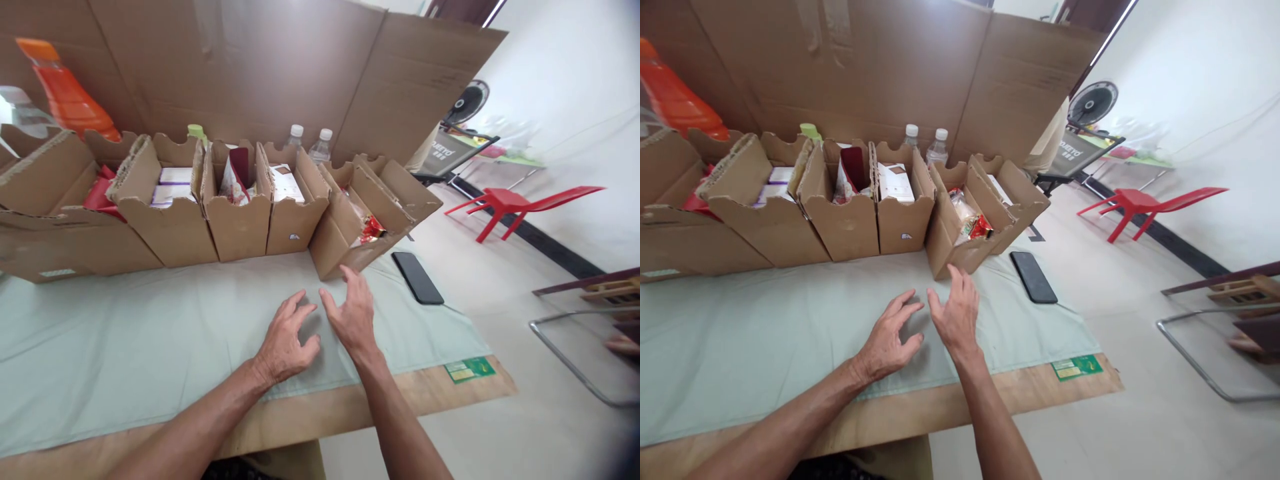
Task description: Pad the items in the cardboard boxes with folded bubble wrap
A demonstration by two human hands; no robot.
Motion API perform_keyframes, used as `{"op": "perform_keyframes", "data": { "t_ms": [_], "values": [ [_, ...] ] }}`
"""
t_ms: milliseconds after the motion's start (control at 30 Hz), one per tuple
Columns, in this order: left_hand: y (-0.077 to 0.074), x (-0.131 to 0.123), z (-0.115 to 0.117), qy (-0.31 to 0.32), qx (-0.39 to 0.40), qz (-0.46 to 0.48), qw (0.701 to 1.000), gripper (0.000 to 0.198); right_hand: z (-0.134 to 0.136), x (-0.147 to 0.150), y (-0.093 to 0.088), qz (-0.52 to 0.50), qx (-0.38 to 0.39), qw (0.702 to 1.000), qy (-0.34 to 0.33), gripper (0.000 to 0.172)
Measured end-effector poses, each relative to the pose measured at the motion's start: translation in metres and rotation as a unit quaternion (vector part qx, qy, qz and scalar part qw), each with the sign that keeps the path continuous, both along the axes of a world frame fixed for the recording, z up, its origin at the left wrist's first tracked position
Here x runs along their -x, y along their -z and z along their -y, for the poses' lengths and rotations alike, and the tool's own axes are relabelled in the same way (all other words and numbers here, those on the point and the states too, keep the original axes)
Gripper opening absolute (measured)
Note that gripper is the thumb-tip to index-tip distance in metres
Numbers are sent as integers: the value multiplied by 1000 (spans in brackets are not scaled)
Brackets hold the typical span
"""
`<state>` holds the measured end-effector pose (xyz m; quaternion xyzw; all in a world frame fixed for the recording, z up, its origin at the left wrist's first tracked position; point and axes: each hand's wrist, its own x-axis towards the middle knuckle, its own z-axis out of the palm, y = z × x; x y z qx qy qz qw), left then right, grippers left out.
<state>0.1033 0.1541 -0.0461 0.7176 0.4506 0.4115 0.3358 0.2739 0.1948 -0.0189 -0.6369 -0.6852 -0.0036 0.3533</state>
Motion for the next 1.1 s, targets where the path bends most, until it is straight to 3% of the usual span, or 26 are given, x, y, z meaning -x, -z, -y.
{"op": "perform_keyframes", "data": {
  "t_ms": [167, 300, 433, 533, 667, 800, 933, 1000, 1100],
  "values": [
    [-1, 2, 0, 16, 8, -8, 1000, 52, -42, 4, -8, 22, 50, 998, 15, 77],
    [0, 2, -1, 24, 12, -12, 1000, 51, -69, 1, -9, 23, 66, 997, 25, 78],
    [-1, 0, -1, 17, 18, -10, 1000, 51, -78, -5, -14, 23, 67, 997, 22, 76],
    [-2, -1, -1, 23, 30, -5, 999, 51, -72, -8, -35, 15, 53, 998, 20, 62],
    [-2, -2, 0, 16, 35, 28, 999, 49, -67, 10, -83, -25, -4, 998, -55, 53],
    [-4, 0, -1, -62, 3, 90, 994, 43, -92, 50, -121, 60, 36, 991, -111, 57],
    [-11, 10, -8, -171, -42, 119, 977, 46, -111, 71, -130, 138, 86, 984, -67, 29],
    [-14, 17, -14, -209, -46, 150, 965, 49, -98, 67, -128, 133, 71, 987, -64, 26],
    [-15, 28, -23, -263, -30, 212, 941, 54, -43, 40, -124, 87, 6, 991, -99, 23]
  ]
}}
